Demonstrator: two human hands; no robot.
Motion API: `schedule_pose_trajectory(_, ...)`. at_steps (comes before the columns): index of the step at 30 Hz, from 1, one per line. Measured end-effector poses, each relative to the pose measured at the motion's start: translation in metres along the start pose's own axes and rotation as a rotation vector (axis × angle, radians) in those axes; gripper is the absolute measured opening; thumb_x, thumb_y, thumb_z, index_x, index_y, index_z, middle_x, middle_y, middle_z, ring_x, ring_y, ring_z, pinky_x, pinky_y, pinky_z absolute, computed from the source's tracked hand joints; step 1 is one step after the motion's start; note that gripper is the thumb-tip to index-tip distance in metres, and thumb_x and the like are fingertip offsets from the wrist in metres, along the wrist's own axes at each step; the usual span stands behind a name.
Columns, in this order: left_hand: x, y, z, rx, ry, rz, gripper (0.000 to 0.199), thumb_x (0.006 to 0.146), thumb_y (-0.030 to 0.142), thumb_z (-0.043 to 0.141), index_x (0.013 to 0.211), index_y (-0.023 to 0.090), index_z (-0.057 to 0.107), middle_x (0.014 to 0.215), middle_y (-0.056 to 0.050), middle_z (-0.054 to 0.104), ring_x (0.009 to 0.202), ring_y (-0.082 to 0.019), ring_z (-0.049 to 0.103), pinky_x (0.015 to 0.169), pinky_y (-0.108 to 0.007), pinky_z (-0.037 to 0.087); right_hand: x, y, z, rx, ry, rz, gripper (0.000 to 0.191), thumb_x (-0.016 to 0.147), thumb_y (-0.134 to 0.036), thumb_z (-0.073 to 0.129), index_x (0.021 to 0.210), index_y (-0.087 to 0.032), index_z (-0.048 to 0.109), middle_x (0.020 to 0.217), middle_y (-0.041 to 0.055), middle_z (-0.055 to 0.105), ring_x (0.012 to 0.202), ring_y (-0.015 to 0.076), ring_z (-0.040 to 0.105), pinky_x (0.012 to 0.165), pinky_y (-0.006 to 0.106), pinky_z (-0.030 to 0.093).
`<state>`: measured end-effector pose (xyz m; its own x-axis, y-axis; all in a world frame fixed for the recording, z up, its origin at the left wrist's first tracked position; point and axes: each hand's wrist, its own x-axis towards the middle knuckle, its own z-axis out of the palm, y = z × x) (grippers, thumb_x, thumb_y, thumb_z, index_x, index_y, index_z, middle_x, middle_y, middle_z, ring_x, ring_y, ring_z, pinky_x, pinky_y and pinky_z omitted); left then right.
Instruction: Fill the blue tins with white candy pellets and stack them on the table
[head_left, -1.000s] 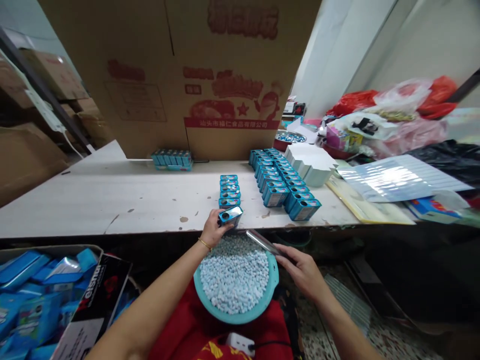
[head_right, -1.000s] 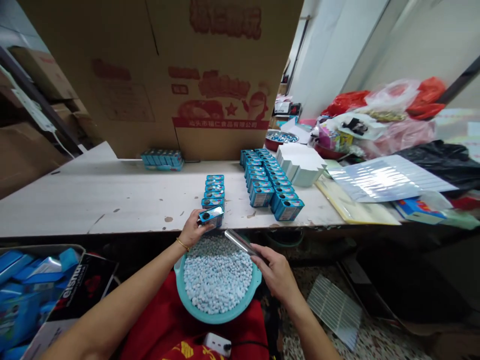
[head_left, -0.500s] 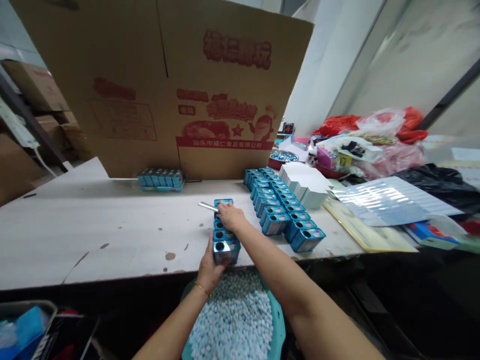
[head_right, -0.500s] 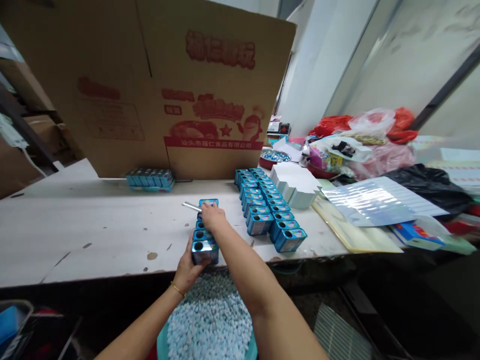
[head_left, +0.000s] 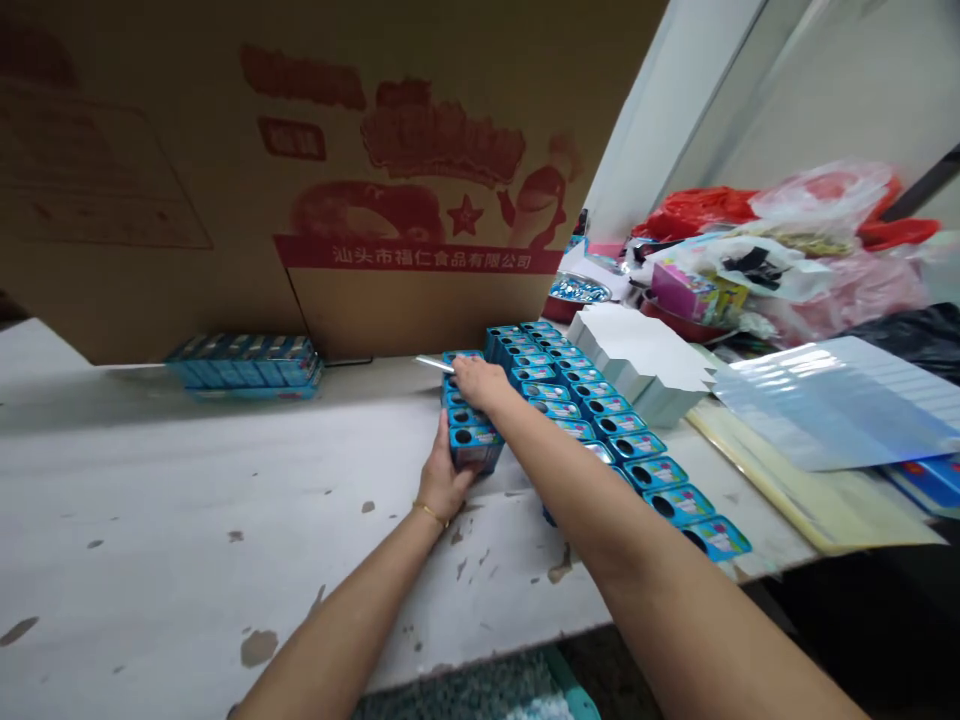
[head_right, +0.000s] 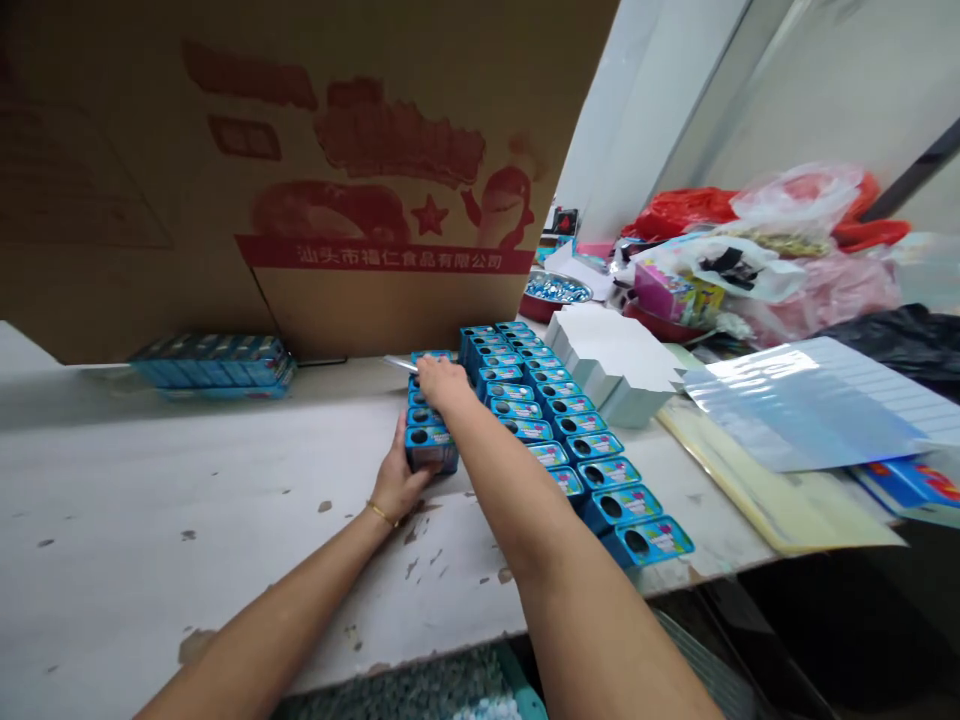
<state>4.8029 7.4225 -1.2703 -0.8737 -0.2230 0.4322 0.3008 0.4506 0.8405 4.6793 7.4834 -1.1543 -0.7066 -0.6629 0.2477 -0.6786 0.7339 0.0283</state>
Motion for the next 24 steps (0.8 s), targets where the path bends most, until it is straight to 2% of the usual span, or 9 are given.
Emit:
schedule_pose_trajectory(4,0.055,-0.004,0.017,0.042,0.002,0.003,0.096,0.066,0.026,0.063,0.139,0.016,0.001,0.134,-0.013,0.035,0.12,-0.024,0.039,0.098,-0.036,0.036,0.048,0.035,0.005,-0.054,-0.024,0.086,0.03,0.087,-0.028,0.033,0.11,-0.016,0.046,0.111,0.0109,0.053,0.102,0.0239,0.049,0.082,0.038,0.043)
schedule_pose_trajectory(7,0.083,-0.003,0.03,0.096,-0.01,-0.06,0.099,0.065,0.022,0.063,0.139,0.017,-0.003,0.135,-0.013,0.033,0.118,-0.027,0.04,0.096,-0.038,0.037,0.062,0.051,0.0,-0.027,-0.054,0.115,0.032,0.087,-0.034,0.033,0.111,-0.017,0.047,0.11,0.0107,0.055,0.101,0.0249,0.051,0.082,0.04,0.043)
schedule_pose_trajectory(10,0.09,-0.001,0.036,0.118,0.0,-0.15,0.11,0.062,0.026,0.068,0.137,0.01,-0.011,0.14,-0.018,0.021,0.125,-0.029,0.03,0.101,-0.039,0.031,0.043,0.057,-0.017,0.027,0.005,0.057,0.032,0.087,-0.034,0.033,0.114,-0.02,0.046,0.129,0.0061,0.042,0.106,0.0245,0.049,0.087,0.041,0.041)
schedule_pose_trajectory(13,0.066,0.003,0.023,0.09,-0.039,-0.211,0.119,0.059,0.042,0.07,0.136,0.002,-0.012,0.142,-0.02,0.007,0.131,-0.026,0.013,0.107,-0.036,0.019,-0.015,0.055,-0.047,0.055,0.169,0.015,0.031,0.087,-0.029,0.035,0.113,-0.018,0.047,0.132,0.0045,0.039,0.106,0.0236,0.048,0.086,0.037,0.041)
schedule_pose_trajectory(16,0.01,0.012,-0.019,0.074,-0.051,-0.222,0.1,0.07,0.048,0.059,0.138,0.008,-0.001,0.143,-0.016,0.01,0.132,-0.022,0.013,0.108,-0.036,0.014,-0.105,0.044,-0.068,0.236,0.266,0.093,0.031,0.088,-0.029,0.033,0.11,-0.018,0.052,0.103,0.0058,0.059,0.091,0.0204,0.055,0.079,0.032,0.043)
schedule_pose_trajectory(18,-0.04,0.019,-0.061,0.041,-0.001,-0.183,0.086,0.074,0.046,0.055,0.139,0.016,0.006,0.143,-0.012,0.016,0.129,-0.021,0.023,0.107,-0.036,0.02,-0.171,0.028,-0.065,0.496,0.286,0.09,0.035,0.086,-0.03,0.037,0.116,-0.018,0.051,0.106,0.005,0.059,0.093,0.0179,0.055,0.082,0.029,0.041)
schedule_pose_trajectory(19,-0.067,0.022,-0.085,0.039,0.051,-0.17,0.081,0.075,0.045,0.054,0.138,0.02,0.01,0.142,-0.01,0.02,0.126,-0.02,0.028,0.105,-0.037,0.024,-0.203,0.017,-0.057,0.627,0.279,0.073,0.037,0.083,-0.029,0.041,0.116,-0.016,0.052,0.112,0.006,0.056,0.1,0.0178,0.052,0.087,0.028,0.039)
schedule_pose_trajectory(21,-0.124,0.023,-0.137,0.082,0.197,-0.194,0.074,0.075,0.044,0.055,0.136,0.024,0.018,0.137,-0.009,0.031,0.122,-0.021,0.035,0.102,-0.04,0.029,-0.264,-0.014,-0.028,0.862,0.075,0.069,0.036,0.081,-0.03,0.044,0.113,-0.016,0.055,0.111,0.0046,0.057,0.099,0.0166,0.053,0.087,0.025,0.038)
schedule_pose_trajectory(24,-0.207,0.015,-0.216,0.209,0.41,-0.212,0.073,0.071,0.044,0.058,0.133,0.026,0.025,0.132,-0.009,0.038,0.119,-0.023,0.039,0.1,-0.043,0.032,-0.34,-0.072,0.035,1.042,-0.206,0.127,0.024,0.079,-0.028,0.045,0.087,-0.014,0.062,0.083,0.0027,0.061,0.081,0.0158,0.054,0.072,0.024,0.04)
